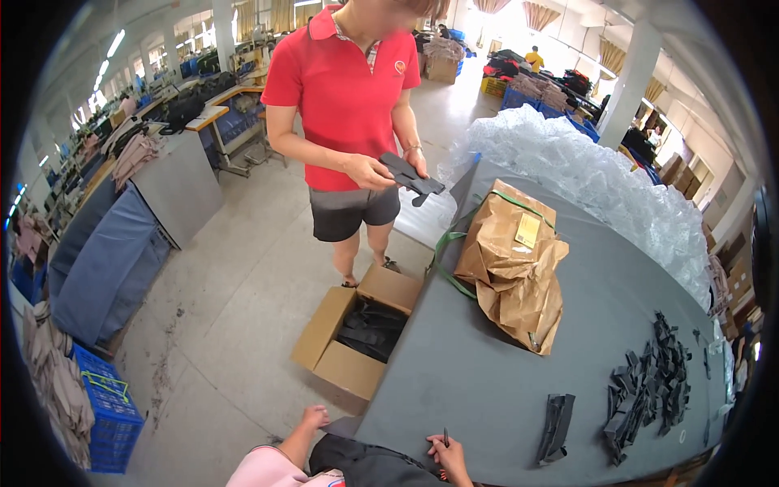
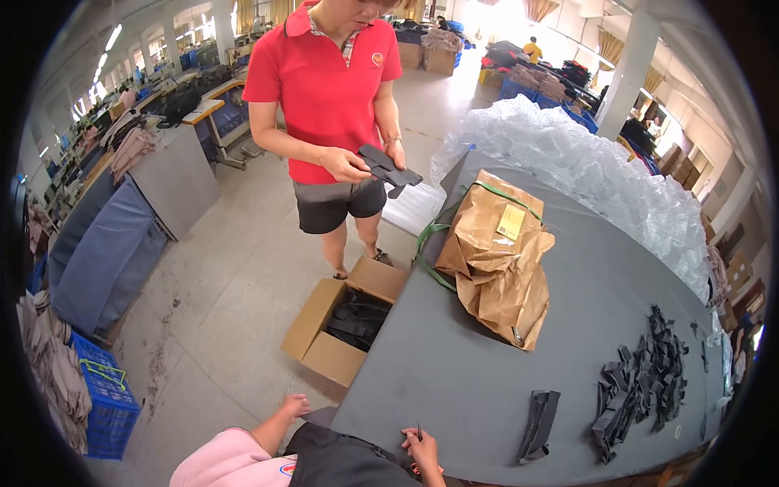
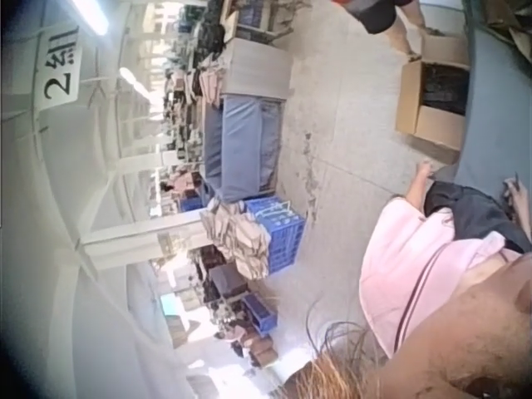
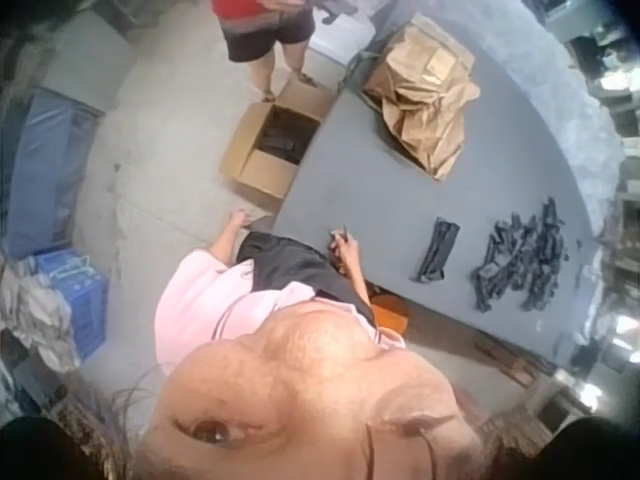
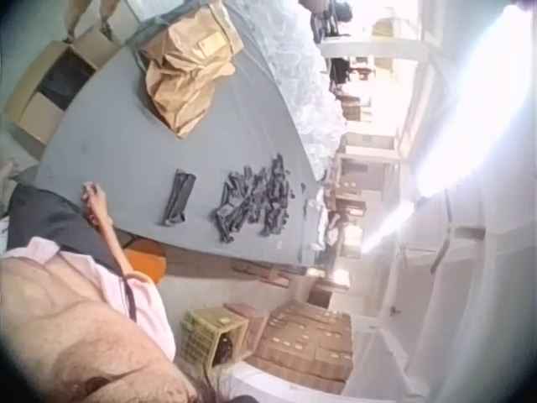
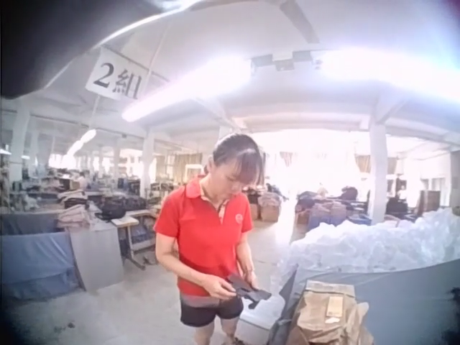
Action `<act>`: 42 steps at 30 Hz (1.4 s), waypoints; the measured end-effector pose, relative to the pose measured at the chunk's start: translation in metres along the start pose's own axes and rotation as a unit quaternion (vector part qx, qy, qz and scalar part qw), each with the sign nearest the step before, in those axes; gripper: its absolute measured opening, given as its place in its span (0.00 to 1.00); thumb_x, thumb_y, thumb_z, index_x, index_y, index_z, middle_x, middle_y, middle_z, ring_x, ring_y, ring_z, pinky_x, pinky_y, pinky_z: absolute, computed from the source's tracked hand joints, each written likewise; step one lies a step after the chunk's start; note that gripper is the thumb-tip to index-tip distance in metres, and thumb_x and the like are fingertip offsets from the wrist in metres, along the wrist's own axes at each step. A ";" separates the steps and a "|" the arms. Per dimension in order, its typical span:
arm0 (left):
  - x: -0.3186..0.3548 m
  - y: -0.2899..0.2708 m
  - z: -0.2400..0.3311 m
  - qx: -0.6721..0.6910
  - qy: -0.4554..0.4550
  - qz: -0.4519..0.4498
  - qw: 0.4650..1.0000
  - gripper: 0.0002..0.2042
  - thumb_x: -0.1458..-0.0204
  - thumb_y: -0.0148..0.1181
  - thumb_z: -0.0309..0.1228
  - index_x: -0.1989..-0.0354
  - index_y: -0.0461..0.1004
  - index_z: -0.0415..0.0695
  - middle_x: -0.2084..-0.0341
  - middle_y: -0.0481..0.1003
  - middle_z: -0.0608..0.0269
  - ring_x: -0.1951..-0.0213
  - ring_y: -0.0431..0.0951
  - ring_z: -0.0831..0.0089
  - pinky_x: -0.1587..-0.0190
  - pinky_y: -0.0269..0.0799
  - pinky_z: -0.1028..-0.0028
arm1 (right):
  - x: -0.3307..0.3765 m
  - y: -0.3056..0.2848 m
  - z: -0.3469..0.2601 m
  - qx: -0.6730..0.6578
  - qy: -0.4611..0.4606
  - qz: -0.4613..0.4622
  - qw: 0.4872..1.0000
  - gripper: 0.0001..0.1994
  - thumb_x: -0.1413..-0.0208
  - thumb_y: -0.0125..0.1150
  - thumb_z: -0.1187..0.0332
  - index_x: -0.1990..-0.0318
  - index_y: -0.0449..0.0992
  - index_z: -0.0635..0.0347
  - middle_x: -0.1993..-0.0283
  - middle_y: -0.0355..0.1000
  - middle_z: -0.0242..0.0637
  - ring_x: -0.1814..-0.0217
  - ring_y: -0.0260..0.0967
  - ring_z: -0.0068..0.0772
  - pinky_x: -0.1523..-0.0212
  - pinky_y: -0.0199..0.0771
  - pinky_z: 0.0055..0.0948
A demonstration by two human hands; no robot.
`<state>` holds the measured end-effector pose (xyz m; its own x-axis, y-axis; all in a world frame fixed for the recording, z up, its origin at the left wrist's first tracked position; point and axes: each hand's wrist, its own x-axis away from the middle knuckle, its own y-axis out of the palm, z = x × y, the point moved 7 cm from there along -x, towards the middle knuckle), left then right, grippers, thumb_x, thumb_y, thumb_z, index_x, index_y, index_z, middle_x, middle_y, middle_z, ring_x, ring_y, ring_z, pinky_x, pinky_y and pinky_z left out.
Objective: Assembling or preparing components for black bags or straps in a workshop.
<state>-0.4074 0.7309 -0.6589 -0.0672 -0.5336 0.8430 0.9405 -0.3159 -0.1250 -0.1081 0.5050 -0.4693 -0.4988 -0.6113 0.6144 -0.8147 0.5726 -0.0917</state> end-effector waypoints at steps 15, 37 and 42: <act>0.039 0.000 -0.005 -0.050 -0.007 0.023 0.998 0.19 0.51 0.48 0.24 0.48 0.62 0.44 0.63 0.73 0.56 0.63 0.75 0.65 0.64 0.70 0.69 | -0.003 -0.007 0.004 -0.033 -0.028 -0.025 0.999 0.10 0.46 0.48 0.70 0.63 0.74 0.64 0.82 0.68 0.31 0.88 0.55 0.14 0.86 0.55 0.17; 0.026 0.015 0.005 -0.063 -0.017 -0.030 0.997 0.20 0.52 0.47 0.23 0.47 0.61 0.43 0.60 0.71 0.54 0.64 0.73 0.66 0.62 0.68 0.69 | -0.002 -0.019 -0.001 -0.037 -0.010 -0.024 0.999 0.12 0.45 0.47 0.67 0.59 0.73 0.62 0.79 0.68 0.30 0.87 0.56 0.15 0.83 0.58 0.19; 0.028 0.024 0.018 -0.101 -0.026 -0.035 0.994 0.21 0.51 0.46 0.22 0.46 0.59 0.43 0.59 0.71 0.53 0.63 0.72 0.65 0.60 0.68 0.68 | 0.016 -0.057 0.014 -0.078 0.015 0.071 0.994 0.11 0.45 0.48 0.66 0.60 0.73 0.61 0.80 0.67 0.29 0.87 0.54 0.15 0.86 0.55 0.17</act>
<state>-0.3810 0.7224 -0.6285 -0.1089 -0.4653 0.8784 0.8474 -0.5054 -0.1627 -0.0738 0.4554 -0.4654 -0.5953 -0.5027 0.6269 -0.6794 0.7315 -0.0585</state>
